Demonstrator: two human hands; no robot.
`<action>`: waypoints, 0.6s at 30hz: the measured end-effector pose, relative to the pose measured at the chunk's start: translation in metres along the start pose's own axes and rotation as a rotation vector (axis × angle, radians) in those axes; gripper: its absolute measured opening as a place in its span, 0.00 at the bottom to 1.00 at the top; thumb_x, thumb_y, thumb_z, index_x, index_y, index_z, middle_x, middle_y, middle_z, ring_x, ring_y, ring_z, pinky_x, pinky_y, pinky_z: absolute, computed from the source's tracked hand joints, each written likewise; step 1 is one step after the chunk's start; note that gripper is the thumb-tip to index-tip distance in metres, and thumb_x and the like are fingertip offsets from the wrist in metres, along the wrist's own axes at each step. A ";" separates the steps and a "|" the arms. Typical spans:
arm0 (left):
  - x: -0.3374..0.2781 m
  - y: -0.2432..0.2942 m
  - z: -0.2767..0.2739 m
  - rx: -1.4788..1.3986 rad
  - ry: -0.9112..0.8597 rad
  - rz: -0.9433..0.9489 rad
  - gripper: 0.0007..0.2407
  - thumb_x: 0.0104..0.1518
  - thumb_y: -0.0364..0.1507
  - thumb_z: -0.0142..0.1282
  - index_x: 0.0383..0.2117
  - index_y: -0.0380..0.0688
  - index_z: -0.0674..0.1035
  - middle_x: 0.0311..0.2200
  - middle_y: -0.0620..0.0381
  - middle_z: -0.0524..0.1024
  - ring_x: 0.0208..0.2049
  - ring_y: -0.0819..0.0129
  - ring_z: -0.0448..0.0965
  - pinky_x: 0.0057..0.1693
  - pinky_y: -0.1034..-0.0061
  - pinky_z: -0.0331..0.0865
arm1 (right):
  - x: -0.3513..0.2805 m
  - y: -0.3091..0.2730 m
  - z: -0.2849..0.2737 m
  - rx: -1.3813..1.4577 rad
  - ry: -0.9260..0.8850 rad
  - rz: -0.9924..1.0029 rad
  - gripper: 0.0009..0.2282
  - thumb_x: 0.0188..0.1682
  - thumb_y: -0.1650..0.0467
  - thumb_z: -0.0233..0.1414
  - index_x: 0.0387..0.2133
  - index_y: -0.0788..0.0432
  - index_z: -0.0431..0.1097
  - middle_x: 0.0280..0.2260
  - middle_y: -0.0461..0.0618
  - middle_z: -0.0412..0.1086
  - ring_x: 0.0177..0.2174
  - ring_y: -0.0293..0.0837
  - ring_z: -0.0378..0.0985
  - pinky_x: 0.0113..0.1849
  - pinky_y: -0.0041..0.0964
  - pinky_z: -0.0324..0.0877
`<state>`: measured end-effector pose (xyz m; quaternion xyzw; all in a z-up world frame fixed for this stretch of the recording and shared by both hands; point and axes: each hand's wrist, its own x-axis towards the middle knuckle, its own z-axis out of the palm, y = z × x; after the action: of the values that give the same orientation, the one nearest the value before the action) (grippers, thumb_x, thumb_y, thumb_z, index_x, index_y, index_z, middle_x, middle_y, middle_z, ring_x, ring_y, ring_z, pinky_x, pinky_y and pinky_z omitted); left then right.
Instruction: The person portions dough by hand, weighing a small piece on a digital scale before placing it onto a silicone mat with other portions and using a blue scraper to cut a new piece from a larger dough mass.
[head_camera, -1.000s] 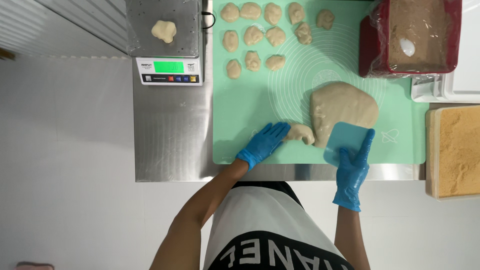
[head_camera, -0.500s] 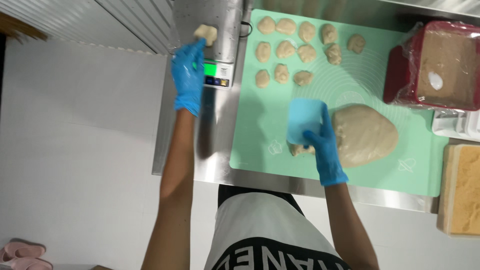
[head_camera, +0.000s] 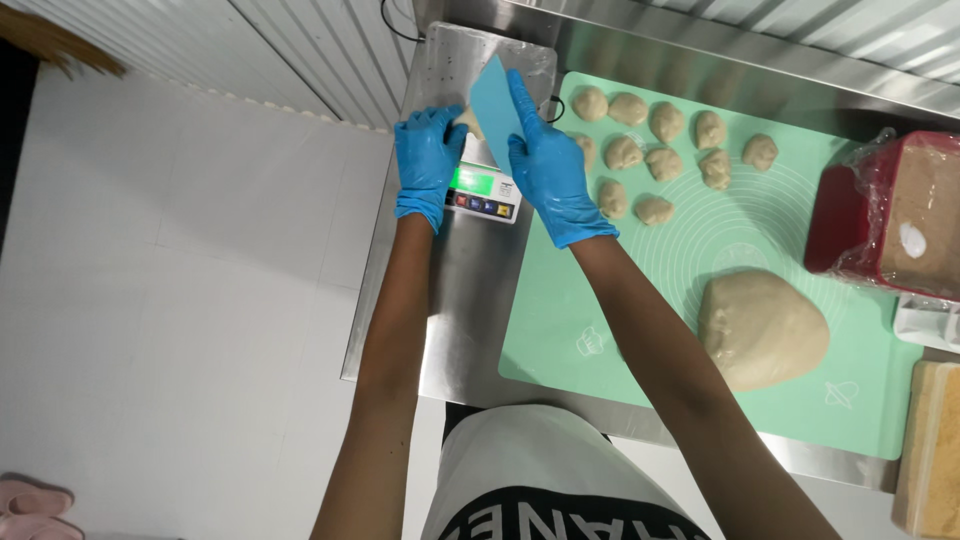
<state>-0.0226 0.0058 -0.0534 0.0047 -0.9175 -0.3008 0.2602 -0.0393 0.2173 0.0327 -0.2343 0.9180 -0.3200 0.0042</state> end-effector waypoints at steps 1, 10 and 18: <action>-0.002 0.001 -0.001 -0.003 -0.002 -0.016 0.11 0.54 0.31 0.64 0.43 0.48 0.83 0.37 0.53 0.81 0.40 0.54 0.78 0.50 0.60 0.64 | 0.002 -0.001 0.007 -0.056 0.033 -0.060 0.37 0.50 0.75 0.52 0.73 0.43 0.43 0.30 0.59 0.75 0.23 0.55 0.77 0.30 0.48 0.73; -0.018 0.050 -0.041 -0.639 0.132 -0.437 0.07 0.61 0.27 0.60 0.43 0.45 0.82 0.39 0.58 0.81 0.42 0.67 0.79 0.51 0.71 0.70 | 0.021 -0.014 0.035 -0.150 -0.068 -0.021 0.37 0.51 0.73 0.53 0.73 0.48 0.42 0.32 0.62 0.76 0.25 0.60 0.77 0.31 0.53 0.73; -0.168 0.170 -0.007 -1.129 -0.021 -0.711 0.05 0.62 0.22 0.58 0.42 0.37 0.80 0.38 0.60 0.78 0.40 0.74 0.76 0.51 0.77 0.73 | -0.132 0.070 -0.107 0.645 0.281 0.393 0.35 0.49 0.80 0.48 0.73 0.53 0.46 0.60 0.55 0.67 0.48 0.40 0.75 0.43 0.32 0.74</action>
<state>0.1508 0.1690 -0.0342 0.1669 -0.5643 -0.8025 0.0988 0.0313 0.3844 0.0578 0.0049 0.7895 -0.6136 0.0131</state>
